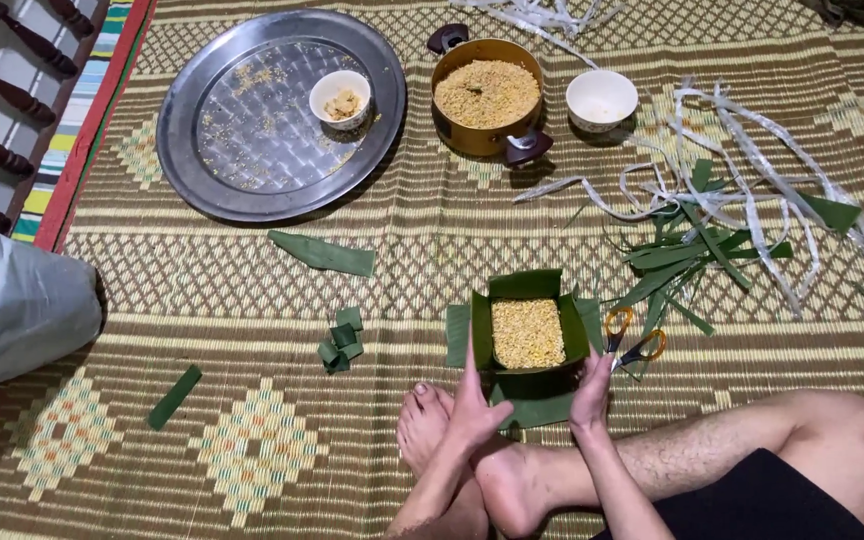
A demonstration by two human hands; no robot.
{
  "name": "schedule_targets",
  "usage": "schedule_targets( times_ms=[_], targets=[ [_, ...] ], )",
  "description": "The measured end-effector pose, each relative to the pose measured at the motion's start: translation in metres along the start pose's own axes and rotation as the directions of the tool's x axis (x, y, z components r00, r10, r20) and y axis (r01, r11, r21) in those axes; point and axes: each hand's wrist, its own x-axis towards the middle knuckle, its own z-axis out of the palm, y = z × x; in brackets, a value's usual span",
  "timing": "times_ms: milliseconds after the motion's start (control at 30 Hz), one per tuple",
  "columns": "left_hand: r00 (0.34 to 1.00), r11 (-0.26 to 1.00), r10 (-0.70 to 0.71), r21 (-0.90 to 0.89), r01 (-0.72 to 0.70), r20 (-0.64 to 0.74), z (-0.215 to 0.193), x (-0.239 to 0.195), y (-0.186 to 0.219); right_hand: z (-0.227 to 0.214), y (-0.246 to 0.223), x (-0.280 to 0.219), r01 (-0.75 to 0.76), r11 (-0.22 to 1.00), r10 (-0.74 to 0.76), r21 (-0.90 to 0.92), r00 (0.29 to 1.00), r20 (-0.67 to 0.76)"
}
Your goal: Filling a square mold lined with banana leaves with grains and folding the leaves to wrap the food.
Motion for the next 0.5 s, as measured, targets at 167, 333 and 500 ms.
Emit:
schedule_targets(
  times_ms=[167,333,500],
  targets=[
    [0.999,0.982,0.013,0.185,-0.019,0.035,0.002,0.002,-0.006,-0.002,0.006,0.004,-0.05,0.999,0.05,0.011,0.999,-0.011],
    [0.987,0.854,0.074,0.502,-0.137,0.144,0.009,0.007,0.01,-0.003,0.006,0.003,-0.01,1.0,0.009,0.03,1.0,0.011],
    [0.972,0.772,0.038,0.61,-0.177,0.234,-0.007,0.026,0.035,-0.008,0.027,0.007,-0.023,0.996,0.022,0.082,1.0,0.018]
  ],
)
